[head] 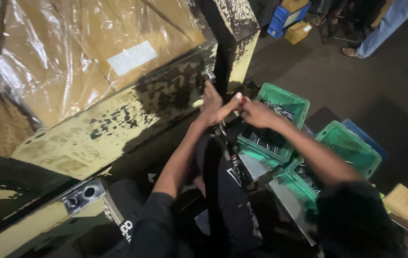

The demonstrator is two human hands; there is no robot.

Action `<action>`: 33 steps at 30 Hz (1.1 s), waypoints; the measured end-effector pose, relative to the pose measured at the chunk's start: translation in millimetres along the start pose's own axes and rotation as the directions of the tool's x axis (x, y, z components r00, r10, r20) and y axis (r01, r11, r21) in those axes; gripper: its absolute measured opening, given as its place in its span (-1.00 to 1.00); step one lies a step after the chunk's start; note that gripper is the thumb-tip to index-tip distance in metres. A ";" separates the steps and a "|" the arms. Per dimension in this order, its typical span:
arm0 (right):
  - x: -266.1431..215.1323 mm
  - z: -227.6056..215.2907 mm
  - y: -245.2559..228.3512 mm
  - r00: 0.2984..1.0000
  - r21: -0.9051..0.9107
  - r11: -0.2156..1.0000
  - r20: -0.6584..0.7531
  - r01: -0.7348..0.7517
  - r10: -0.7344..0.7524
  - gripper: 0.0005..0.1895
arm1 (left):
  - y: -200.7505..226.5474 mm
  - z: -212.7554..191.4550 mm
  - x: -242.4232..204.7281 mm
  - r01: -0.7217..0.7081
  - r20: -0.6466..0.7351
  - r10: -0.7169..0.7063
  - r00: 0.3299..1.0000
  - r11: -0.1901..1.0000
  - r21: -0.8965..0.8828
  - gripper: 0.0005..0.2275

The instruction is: The person repeatedly picks metal fasteners from green bins and inserts them one at a time into a machine slot. They occasionally wipe the machine surface with a green cloth. The fasteners are handled individually and placed into the machine throughout the clip.

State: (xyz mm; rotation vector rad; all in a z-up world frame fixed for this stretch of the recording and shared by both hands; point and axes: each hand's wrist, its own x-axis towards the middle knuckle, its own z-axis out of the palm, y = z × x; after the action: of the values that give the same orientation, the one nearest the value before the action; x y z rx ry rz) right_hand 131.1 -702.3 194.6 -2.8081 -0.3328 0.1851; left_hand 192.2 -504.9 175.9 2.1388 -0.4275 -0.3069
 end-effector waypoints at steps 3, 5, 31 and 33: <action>-49.4 -16.1 -18.4 0.996 0.148 0.987 0.077 -0.064 0.053 -0.67 | 4.7 4.7 10.6 -0.023 0.039 0.022 0.999 1.000 0.005 0.29; -72.8 -21.7 -24.7 0.975 0.249 0.946 -0.122 0.209 -0.184 -0.69 | 9.1 7.6 16.9 -0.033 0.054 0.032 0.998 0.999 0.014 0.28; -94.2 1.7 -110.0 0.929 0.243 0.912 0.255 -0.331 0.269 -0.64 | 183.8 -198.5 -292.6 -0.845 0.221 0.878 0.423 0.295 0.447 -0.62; -91.2 2.0 -115.8 0.953 0.285 0.921 0.219 -0.266 0.207 -0.65 | 181.3 -203.5 -296.7 -0.842 0.219 0.883 0.415 0.281 0.460 -0.62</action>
State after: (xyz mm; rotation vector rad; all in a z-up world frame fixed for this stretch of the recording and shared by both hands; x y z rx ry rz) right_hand 18.8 -617.0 237.5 -2.5114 0.0040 0.5099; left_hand -35.9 -328.1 457.1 2.0085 -1.7254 0.6226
